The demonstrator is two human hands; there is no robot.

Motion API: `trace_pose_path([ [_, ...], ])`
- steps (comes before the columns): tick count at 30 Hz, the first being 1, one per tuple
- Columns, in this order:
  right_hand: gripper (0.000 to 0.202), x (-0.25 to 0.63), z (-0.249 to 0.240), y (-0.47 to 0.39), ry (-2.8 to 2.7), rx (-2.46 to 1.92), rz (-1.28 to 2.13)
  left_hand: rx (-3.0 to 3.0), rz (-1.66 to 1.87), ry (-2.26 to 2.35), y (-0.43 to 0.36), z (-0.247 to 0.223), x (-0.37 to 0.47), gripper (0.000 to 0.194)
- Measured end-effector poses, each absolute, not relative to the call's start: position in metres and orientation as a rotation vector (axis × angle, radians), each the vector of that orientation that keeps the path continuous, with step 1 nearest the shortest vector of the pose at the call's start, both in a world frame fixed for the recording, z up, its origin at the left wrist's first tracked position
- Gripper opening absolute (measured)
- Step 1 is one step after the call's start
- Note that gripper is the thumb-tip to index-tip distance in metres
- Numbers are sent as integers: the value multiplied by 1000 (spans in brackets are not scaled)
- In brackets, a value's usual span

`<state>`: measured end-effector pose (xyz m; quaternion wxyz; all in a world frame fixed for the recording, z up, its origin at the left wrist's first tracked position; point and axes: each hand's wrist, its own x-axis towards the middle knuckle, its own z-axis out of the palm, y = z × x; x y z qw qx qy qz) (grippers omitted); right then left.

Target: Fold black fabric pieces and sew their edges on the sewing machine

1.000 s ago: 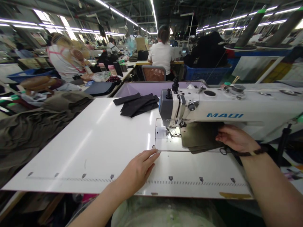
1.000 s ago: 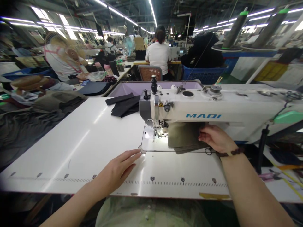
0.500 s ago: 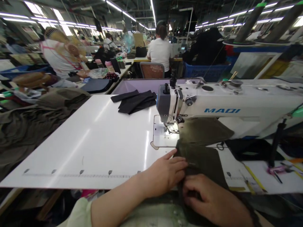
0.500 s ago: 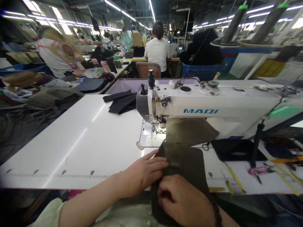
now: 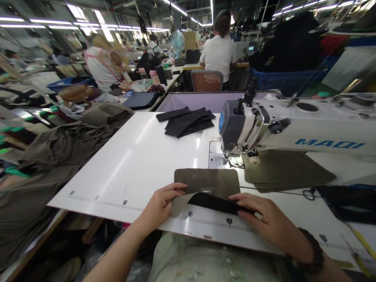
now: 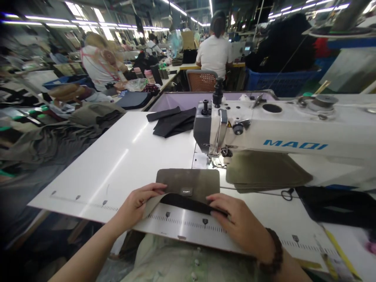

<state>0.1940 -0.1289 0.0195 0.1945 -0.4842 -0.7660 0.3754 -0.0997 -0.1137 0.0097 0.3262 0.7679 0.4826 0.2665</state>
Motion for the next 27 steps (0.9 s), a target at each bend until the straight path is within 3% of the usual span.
trace_pose_path([
  [2,26,189,13,-119,-1924,-1393,1184,1947,722,1315,-109,9,-100,27],
  [5,46,185,1,-114,-1640,-1402,1267,1916,738,1410,-104,7,-100,19],
  [7,62,181,-5,-117,-1582,-1457,1145,1888,769,1467,-103,1,-100,13],
  [8,65,179,-7,-119,-1600,-1505,1036,1861,795,1492,-104,-3,-100,20],
  [10,54,177,-9,-122,-1709,-1570,795,1834,864,1538,-106,-9,-101,46],
  [12,34,175,-9,-123,-1828,-1576,606,1926,888,1543,-107,-13,-103,59],
  [14,25,175,-8,-122,-1890,-1571,519,2118,826,1496,-106,-14,-105,49],
  [17,27,175,-7,-118,-1887,-1616,500,2313,712,1490,-104,-11,-107,31],
  [27,26,174,-3,-115,-1886,-1719,612,2308,728,1671,-100,-13,-105,33],
])
